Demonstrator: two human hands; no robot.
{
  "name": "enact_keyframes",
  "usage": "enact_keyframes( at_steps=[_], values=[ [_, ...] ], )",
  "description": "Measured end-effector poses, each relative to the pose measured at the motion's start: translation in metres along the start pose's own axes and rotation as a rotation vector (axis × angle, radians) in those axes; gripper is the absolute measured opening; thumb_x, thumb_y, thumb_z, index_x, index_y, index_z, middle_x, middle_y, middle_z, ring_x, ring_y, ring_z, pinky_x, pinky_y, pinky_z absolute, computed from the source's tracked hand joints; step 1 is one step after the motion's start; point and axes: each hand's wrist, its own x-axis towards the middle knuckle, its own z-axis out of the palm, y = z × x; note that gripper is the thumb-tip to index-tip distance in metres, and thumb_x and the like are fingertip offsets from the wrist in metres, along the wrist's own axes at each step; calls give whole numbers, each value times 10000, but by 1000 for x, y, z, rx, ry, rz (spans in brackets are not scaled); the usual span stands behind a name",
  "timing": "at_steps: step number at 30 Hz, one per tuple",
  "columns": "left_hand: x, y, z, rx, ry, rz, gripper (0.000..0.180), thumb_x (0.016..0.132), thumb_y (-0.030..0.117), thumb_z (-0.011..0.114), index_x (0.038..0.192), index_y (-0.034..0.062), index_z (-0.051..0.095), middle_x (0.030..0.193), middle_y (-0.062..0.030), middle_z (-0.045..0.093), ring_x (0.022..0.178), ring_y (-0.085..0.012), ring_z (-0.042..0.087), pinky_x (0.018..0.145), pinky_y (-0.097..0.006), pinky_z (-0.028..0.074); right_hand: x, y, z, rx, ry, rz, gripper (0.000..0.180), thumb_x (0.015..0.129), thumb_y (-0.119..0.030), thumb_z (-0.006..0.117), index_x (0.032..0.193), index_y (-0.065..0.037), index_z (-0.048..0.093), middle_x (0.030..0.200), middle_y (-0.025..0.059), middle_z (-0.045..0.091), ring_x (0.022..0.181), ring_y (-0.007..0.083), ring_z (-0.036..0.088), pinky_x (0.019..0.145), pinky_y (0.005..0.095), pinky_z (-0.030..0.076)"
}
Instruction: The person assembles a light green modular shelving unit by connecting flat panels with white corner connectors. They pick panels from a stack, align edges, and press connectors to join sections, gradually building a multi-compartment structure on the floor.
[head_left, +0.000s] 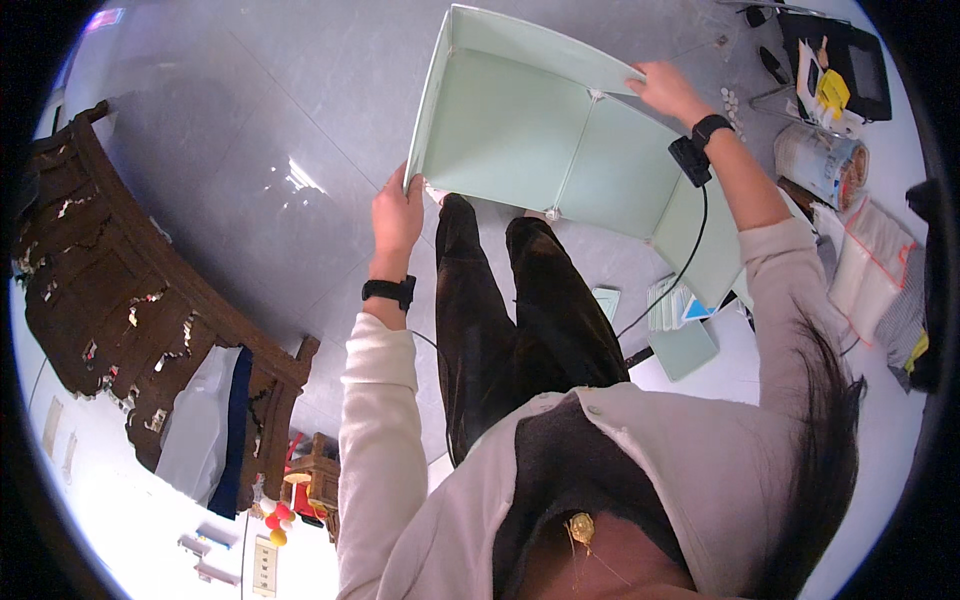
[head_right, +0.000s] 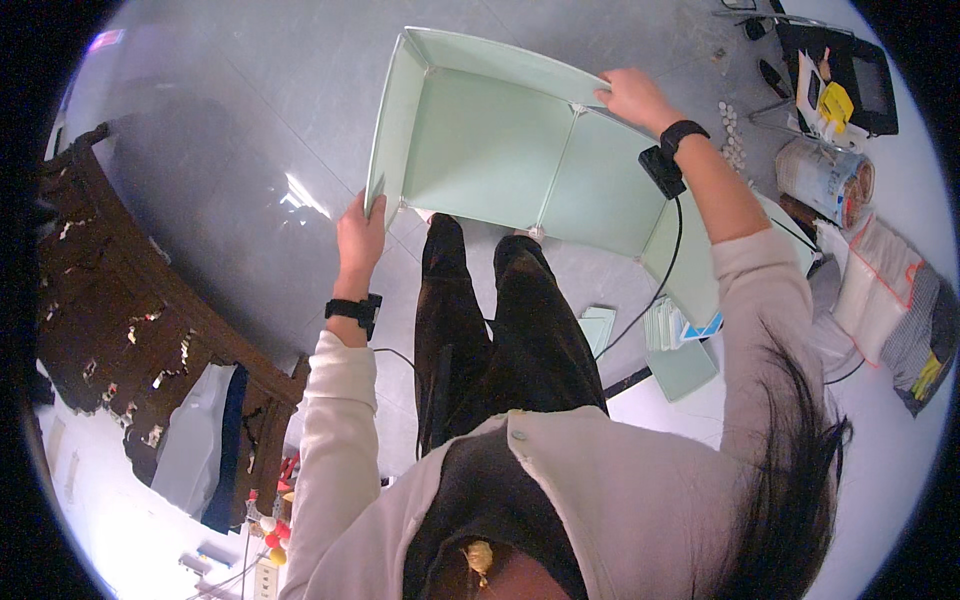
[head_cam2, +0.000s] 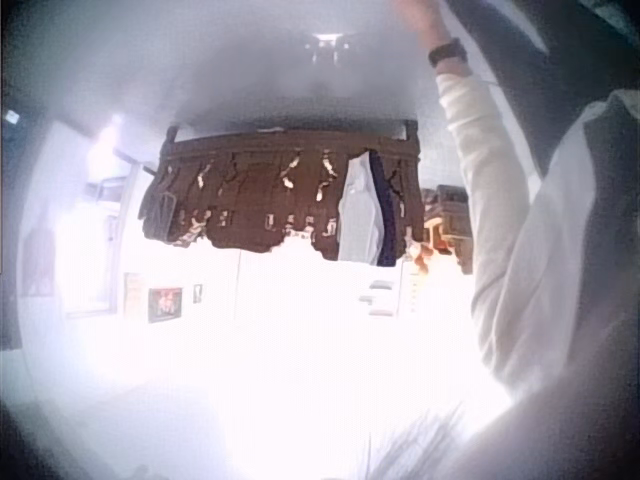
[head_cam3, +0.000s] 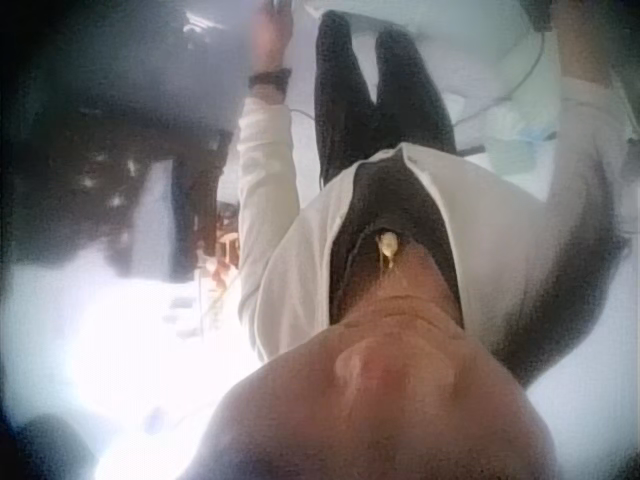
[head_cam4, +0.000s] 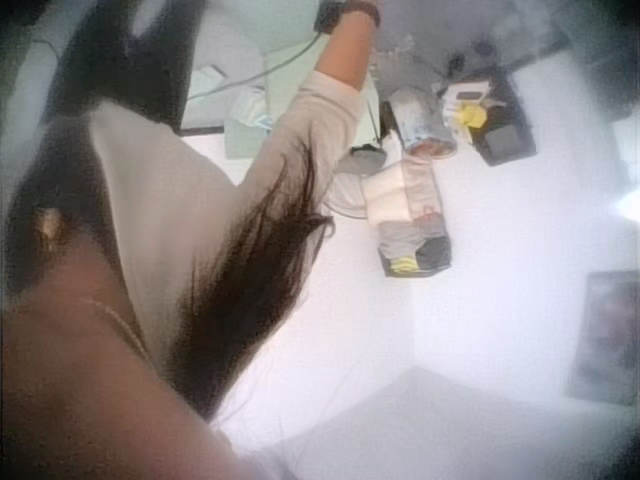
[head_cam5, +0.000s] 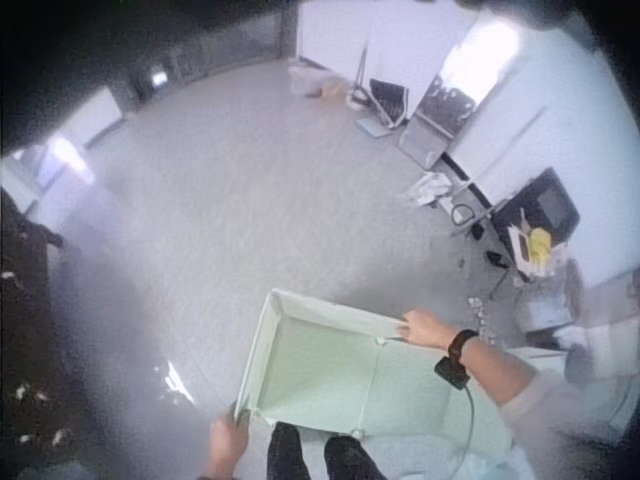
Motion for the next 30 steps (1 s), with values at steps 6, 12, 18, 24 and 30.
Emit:
enact_keyframes(
  at_steps=[6,12,18,24,30],
  values=[
    [2,-1,6,33,-23,-29,301,896,184,521,1143,25,589,964,-234,629,880,-395,605,760,-431,481,0,-5,3,-61,-33,9,299,853,-253,540,1046,-49,641,897,201,646,835,377,610,760,466,478],
    [2,-4,7,36,3,18,291,901,178,518,1131,16,593,943,-244,628,862,-395,609,744,-430,486,0,-6,3,-75,-8,-30,272,853,-226,536,1035,-59,651,870,188,650,825,370,611,753,465,481],
    [-1,0,12,89,32,13,294,896,197,529,1113,9,596,924,-247,628,861,-400,604,739,-433,486,0,-1,5,-59,27,-18,246,831,-189,554,1005,-49,655,872,189,649,824,379,609,743,472,484],
    [-1,6,9,172,33,-50,388,880,240,546,1199,21,538,1023,-229,620,959,-391,584,826,-439,462,1,3,0,-71,124,-27,283,822,-212,574,1054,-62,637,915,169,654,859,360,614,749,462,488],
    [-51,26,0,190,336,147,480,850,226,598,1263,13,475,1195,-197,561,1124,-354,515,939,-414,411,-70,4,9,122,808,-201,377,818,-286,618,1140,-91,595,1020,125,649,943,318,606,790,429,482]
  ],
)
